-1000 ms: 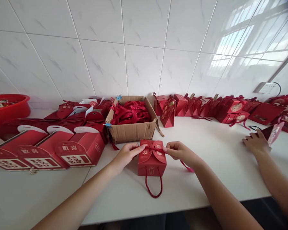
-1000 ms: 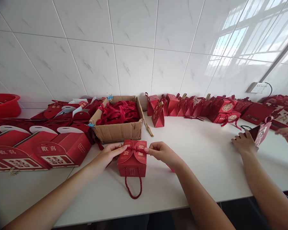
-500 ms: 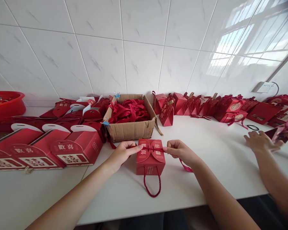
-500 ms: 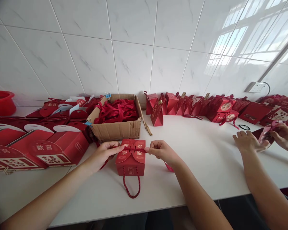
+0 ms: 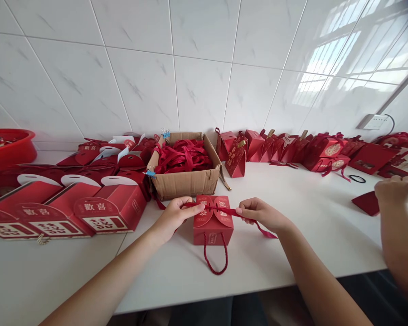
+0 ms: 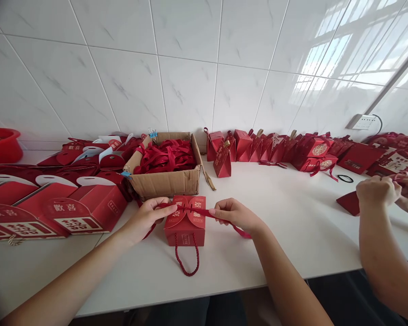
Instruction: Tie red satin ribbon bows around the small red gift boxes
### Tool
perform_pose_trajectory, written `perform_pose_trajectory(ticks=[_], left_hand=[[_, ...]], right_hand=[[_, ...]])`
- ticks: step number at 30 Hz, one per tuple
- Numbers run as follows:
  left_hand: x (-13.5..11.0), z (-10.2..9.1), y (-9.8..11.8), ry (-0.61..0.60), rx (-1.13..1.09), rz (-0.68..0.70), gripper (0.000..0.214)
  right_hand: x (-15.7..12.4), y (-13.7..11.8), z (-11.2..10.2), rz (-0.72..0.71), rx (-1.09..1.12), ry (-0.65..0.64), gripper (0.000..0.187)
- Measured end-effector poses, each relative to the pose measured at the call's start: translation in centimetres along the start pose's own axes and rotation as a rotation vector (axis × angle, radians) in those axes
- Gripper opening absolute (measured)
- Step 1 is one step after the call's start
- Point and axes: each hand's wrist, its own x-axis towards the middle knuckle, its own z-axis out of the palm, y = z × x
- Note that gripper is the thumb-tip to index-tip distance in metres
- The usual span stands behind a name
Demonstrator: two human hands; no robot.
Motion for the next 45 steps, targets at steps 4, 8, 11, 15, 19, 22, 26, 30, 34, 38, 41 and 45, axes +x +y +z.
perform_pose_trajectory(ticks=[4,8,11,15,19,22,26,30,34,38,41,45], left_hand=[[-0.2,0.2,0.1,-0.035,-0.020,0.016,0.031],[-0.2,0.2,0.3,-0.008,0.079,0.029,0.033],[-0.3,0.1,0.6,0.018,0.132,0.024,0.037],[-1.1,0.1,1.8,0.096,0.302,0.062,0.039],[-1.8,0.7,4.2,0.197,0.565,0.307,0.036],[-1.6,1.9,6.0,0.116,0.442,0.347,0.039],[-0.7,3.6,7.2,0.045,0.363,0.383,0.034],[-0.2,4.1,7.4,0.113,0.470,0.469,0.020],[-0.3,3.8,7.5,0.133,0.497,0.528,0.017],[-0.8,2.5,6.4,0.148,0.403,0.437,0.024],[-1.2,1.0,4.5,0.187,0.334,0.273,0.031],[-1.5,-0.1,2.2,0.093,0.268,0.090,0.041]], right_hand=[[-0.5,-0.6,0.2,-0.104,0.078,-0.010,0.031],[-0.1,-1.9,1.4,-0.184,0.127,0.011,0.025],[0.3,-3.1,2.3,-0.239,0.179,0.058,0.023],[0.4,-4.2,3.0,-0.291,0.226,0.059,0.021],[0.3,-4.8,3.3,-0.318,0.167,0.022,0.022],[0.4,-4.8,3.5,-0.330,0.135,0.013,0.022],[0.7,-4.8,4.0,-0.298,0.144,0.057,0.026],[1.0,-4.8,4.7,-0.227,0.125,0.124,0.034],[1.4,-4.5,5.2,-0.189,0.041,0.162,0.038],[1.6,-4.1,5.5,-0.227,0.001,0.230,0.036],[1.5,-3.7,5.5,-0.275,-0.010,0.256,0.034],[1.5,-3.4,5.2,-0.283,0.012,0.169,0.034]])
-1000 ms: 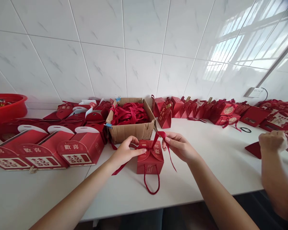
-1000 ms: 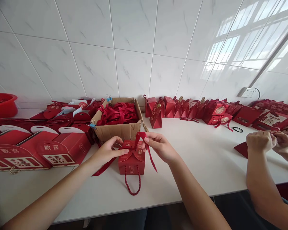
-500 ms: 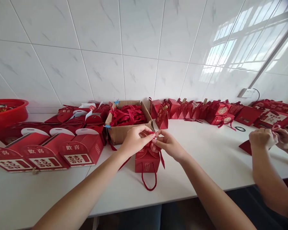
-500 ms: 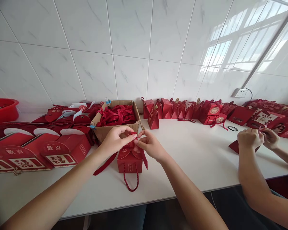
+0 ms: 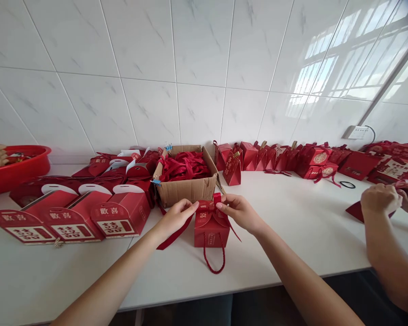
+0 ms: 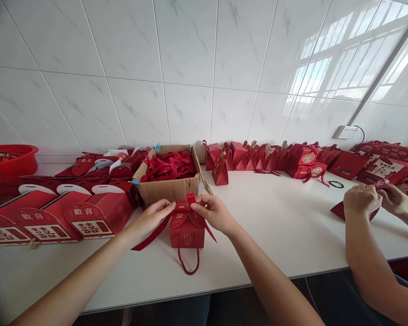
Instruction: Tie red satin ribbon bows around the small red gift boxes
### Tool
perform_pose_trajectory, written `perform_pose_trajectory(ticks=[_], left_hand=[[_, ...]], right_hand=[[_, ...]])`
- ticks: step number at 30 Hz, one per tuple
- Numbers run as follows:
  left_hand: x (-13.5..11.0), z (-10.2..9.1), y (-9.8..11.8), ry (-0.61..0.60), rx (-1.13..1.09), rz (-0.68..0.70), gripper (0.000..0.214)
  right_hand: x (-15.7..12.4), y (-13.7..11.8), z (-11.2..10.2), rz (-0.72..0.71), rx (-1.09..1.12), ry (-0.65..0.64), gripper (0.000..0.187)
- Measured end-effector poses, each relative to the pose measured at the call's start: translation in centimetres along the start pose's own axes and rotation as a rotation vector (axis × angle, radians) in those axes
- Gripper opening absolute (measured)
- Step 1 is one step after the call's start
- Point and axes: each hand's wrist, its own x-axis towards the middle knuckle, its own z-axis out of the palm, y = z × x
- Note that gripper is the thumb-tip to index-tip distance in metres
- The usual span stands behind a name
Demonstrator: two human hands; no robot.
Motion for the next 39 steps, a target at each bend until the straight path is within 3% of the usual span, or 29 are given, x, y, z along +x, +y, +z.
perform_pose_trajectory(ticks=[6,17,22,28,33,39], left_hand=[[0.3,0.2,-0.5,-0.197,-0.123,-0.096,0.041],[0.9,-0.7,-1.1,-0.176,-0.201,-0.045,0.037],[0.5,-1.8,0.3,-0.211,-0.201,0.007,0.028],[-0.6,-3.0,2.5,-0.241,-0.105,0.032,0.028],[-1.5,-2.9,3.3,-0.303,-0.128,0.043,0.026],[-2.1,-2.3,4.5,-0.259,-0.065,0.144,0.024]], right_hand=[[0.2,0.1,0.0,-0.014,0.002,-0.093,0.036],[0.4,0.4,0.9,0.003,-0.226,0.017,0.024],[0.8,-0.1,2.2,0.013,-0.406,0.152,0.019],[0.9,0.0,2.5,-0.004,-0.491,0.200,0.015],[0.8,0.2,2.7,-0.043,-0.503,0.234,0.018],[0.7,0.1,2.8,-0.072,-0.528,0.228,0.018]])
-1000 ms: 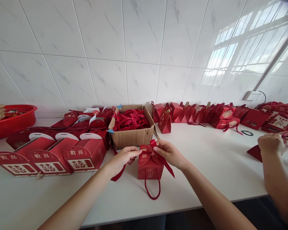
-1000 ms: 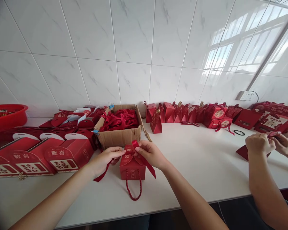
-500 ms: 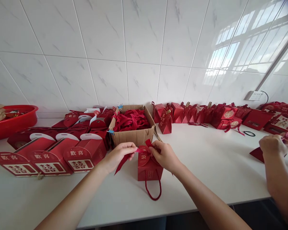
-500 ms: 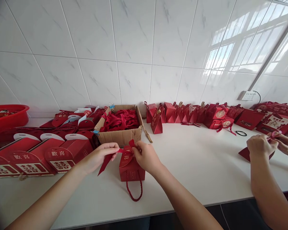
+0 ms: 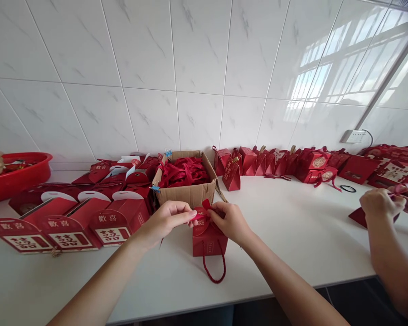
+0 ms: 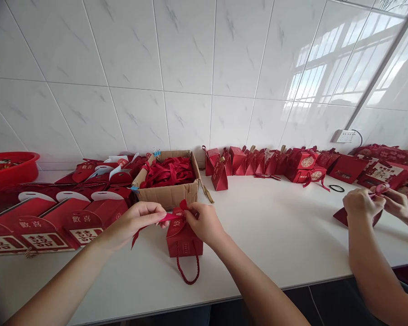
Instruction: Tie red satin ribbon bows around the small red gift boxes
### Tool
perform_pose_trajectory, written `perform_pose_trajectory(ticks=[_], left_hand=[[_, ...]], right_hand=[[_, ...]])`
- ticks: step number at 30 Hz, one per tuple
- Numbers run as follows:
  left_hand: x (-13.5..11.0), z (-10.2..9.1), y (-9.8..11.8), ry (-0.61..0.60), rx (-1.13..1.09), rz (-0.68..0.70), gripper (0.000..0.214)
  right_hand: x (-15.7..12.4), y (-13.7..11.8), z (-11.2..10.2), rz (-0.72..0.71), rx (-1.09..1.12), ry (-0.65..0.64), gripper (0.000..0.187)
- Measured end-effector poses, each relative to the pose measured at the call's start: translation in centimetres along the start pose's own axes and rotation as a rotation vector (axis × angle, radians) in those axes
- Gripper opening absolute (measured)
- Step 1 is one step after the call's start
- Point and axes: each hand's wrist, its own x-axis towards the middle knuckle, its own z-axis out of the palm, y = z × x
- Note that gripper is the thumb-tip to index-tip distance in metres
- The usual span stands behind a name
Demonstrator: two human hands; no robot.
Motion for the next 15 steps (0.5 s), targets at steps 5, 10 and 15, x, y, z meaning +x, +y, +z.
perform_pose_trajectory(ticks=[5,10,15], left_hand=[[0.7,0.7,1.4,-0.050,0.006,0.101,0.024],[2.5,1.4,2.8,-0.041,-0.003,0.212,0.025],[3.7,2.4,3.7,0.077,-0.039,0.171,0.023]], right_hand=[[-0.1,-0.4,-0.1,-0.076,0.011,-0.059,0.017],[0.0,-0.4,-0.3,-0.160,0.018,-0.115,0.014],[-0.3,-0.5,-0.4,-0.182,0.015,-0.122,0.021]])
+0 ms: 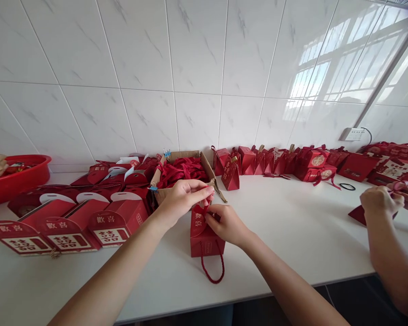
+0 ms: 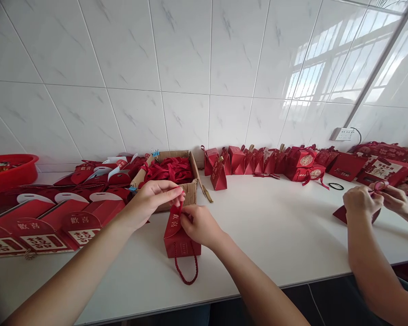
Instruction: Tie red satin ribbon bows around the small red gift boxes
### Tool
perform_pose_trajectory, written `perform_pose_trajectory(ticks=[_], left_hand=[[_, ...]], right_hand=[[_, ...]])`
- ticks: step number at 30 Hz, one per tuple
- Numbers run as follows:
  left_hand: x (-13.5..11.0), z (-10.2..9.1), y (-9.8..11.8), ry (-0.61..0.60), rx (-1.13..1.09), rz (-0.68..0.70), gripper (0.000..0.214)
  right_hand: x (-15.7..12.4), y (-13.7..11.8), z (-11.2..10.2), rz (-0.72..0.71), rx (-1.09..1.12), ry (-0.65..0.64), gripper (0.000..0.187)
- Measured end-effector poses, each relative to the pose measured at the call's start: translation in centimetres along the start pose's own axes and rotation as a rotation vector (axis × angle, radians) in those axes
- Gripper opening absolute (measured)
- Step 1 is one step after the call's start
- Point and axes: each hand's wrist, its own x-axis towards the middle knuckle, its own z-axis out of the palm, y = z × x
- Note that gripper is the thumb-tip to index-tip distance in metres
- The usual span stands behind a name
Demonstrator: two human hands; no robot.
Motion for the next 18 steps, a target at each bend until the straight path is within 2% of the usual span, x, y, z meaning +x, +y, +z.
perform_pose_trajectory(ticks=[3,8,9,11,14,18], left_hand=[[0.0,0.5,0.0,0.049,0.009,-0.009,0.022],[-0.2,0.2,-1.0,-0.118,0.011,0.142,0.022],[-0.2,-0.1,-1.5,-0.122,0.000,0.165,0.024],[-0.3,-0.7,-2.7,-0.054,-0.020,0.168,0.027],[-0.8,-1.6,-5.1,0.036,-0.024,0.106,0.028],[-1.6,-2.0,-7.9,-0.063,0.060,0.033,0.039]], right_hand=[[0.0,-0.1,0.2,0.006,-0.004,0.004,0.024],[0.2,0.3,0.6,0.132,0.044,0.042,0.032],[0.2,0.4,0.6,0.148,0.056,0.039,0.033],[0.3,0.5,0.4,0.162,0.084,0.011,0.035],[0.4,0.4,0.0,0.186,0.143,-0.050,0.038],[0.5,0.2,-0.5,0.203,0.212,-0.107,0.039]])
